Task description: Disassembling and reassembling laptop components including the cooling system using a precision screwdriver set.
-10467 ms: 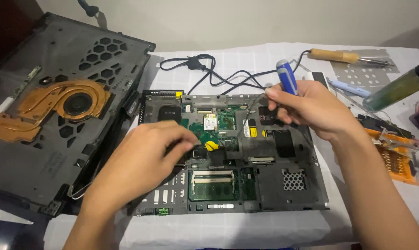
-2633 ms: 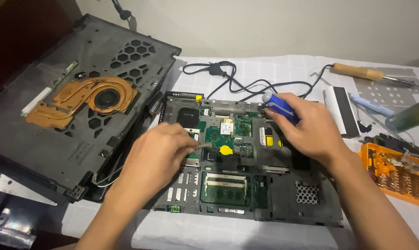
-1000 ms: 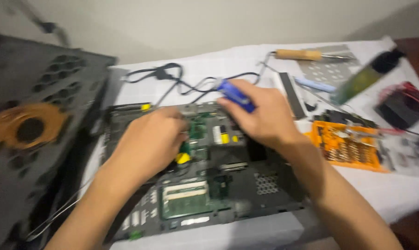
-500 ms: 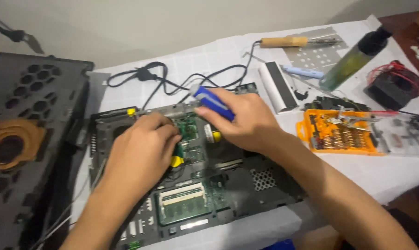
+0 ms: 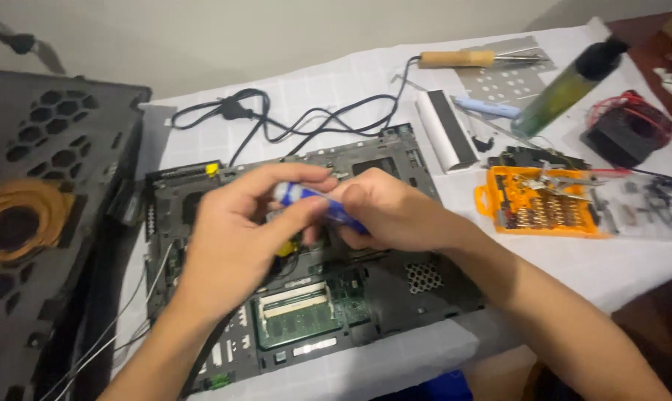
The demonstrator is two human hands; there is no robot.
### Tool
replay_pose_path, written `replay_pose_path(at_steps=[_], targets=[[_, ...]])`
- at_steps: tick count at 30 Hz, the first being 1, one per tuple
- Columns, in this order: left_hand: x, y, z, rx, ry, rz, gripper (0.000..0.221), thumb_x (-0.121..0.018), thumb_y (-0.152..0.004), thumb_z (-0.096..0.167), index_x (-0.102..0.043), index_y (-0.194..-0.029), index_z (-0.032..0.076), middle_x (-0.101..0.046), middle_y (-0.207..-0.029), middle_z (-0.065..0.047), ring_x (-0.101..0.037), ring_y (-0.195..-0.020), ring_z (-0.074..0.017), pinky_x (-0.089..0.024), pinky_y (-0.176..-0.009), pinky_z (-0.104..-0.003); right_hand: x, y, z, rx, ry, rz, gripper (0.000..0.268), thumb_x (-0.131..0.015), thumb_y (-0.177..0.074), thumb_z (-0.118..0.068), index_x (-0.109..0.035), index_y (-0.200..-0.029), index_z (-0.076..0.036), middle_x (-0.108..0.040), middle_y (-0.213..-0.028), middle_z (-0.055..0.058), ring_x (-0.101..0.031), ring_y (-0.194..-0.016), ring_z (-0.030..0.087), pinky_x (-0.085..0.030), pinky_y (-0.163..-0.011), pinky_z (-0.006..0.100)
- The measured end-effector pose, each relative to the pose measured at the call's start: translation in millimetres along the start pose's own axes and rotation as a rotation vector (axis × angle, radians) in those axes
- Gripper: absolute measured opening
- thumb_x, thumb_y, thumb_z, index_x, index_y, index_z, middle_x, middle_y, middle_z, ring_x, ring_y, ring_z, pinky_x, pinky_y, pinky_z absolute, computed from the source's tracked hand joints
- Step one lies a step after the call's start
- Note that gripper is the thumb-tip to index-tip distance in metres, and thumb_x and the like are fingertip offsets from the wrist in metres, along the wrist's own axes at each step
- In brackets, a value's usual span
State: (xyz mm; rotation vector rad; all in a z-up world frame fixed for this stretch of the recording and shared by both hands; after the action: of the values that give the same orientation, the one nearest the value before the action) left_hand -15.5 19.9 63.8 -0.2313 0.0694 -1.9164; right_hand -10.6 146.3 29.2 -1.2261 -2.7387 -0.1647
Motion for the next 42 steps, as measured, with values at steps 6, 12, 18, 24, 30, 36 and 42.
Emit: replay_pose_path(at_steps=[6,12,18,24,30,36,42], targets=[[25,-1,-6,0.058,0.223,0.249,0.026,-0.057,-0.100,0.012,-0.062,-0.125,0.007,-0.079,-0.100,-0.015,-0.077,-0.095,-0.0219,-0.059,-0.089,-0.032,10,10,-9,-0.059,0.205,0.034,0.032,-0.054,-0.103,-0.035,-0.072,-0.095,-0.010,-0.063,-0.060,-0.003,-0.054,-0.042,0.003,-0.041,-0.035,0.014],[90,14,-10,-0.086,0.470,0.723,0.027,-0.061,-0.102,0.032,-0.056,-0.120,0.013,-0.054,-0.080,0.000,-0.054,-0.060,-0.0094,-0.047,-0.054,-0.023,67,72,5,-0.443,0.497,0.431,0.026,-0.055,-0.099,-0.020,-0.081,-0.102,-0.018,-0.081,-0.075,0.001,-0.070,-0.060,0.011,-0.057,-0.049,0.023],[98,9,-13,-0.066,0.464,0.685,0.019,-0.056,-0.104,0.029,-0.061,-0.116,0.015,-0.056,-0.082,0.003,-0.048,-0.051,-0.0054,-0.034,-0.039,-0.020,92,116,4,-0.236,0.479,0.671,0.029,-0.063,-0.101,-0.020,-0.076,-0.081,-0.004,-0.060,-0.048,0.004,-0.043,-0.042,0.010,-0.037,-0.043,0.025],[35,1,-29,0.028,0.459,0.419,0.030,-0.042,-0.103,0.038,-0.042,-0.118,0.011,-0.074,-0.090,-0.014,-0.064,-0.060,-0.0195,-0.050,-0.050,-0.031,67,101,42,-0.274,0.225,0.527,0.030,-0.062,-0.097,-0.014,-0.084,-0.094,0.006,-0.079,-0.064,0.016,-0.065,-0.049,0.020,-0.057,-0.046,0.032],[8,20,20,-0.103,0.274,0.143,0.035,-0.051,-0.101,0.033,-0.048,-0.119,0.004,-0.074,-0.101,-0.010,-0.056,-0.063,-0.0103,-0.044,-0.053,-0.021,11,39,16,-0.418,0.316,0.296,0.030,-0.066,-0.091,-0.008,-0.085,-0.113,-0.016,-0.081,-0.078,0.006,-0.072,-0.068,0.019,-0.059,-0.065,0.032],[32,28,29,-0.062,0.440,0.301,0.033,-0.063,-0.091,0.033,-0.050,-0.110,0.009,-0.076,-0.097,-0.009,-0.068,-0.099,-0.0168,-0.053,-0.083,-0.031,-11,-6,6,-0.156,0.026,0.213,0.023,-0.074,-0.092,-0.012,-0.062,-0.073,-0.007,-0.036,-0.060,-0.002,-0.029,-0.052,0.010,-0.020,-0.048,0.029],[48,1,-76,0.343,0.886,0.649,0.039,-0.055,-0.102,0.045,-0.053,-0.121,0.010,-0.055,-0.068,-0.002,-0.051,-0.055,-0.0107,-0.042,-0.054,-0.027,-68,-23,-132,0.289,1.400,0.710,0.015,-0.080,-0.099,-0.028,-0.080,-0.092,-0.014,-0.076,-0.089,0.001,-0.067,-0.081,0.022,-0.047,-0.066,0.035]])
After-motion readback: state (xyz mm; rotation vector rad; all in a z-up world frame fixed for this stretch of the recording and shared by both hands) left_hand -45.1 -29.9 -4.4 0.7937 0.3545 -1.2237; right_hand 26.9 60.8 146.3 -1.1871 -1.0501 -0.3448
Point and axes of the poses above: each hand's wrist, its own y-axis away from the middle knuckle, its own x-axis out of the back of the hand, z = x × y, the point moved 8 cm from there along -y, towards the middle knuckle
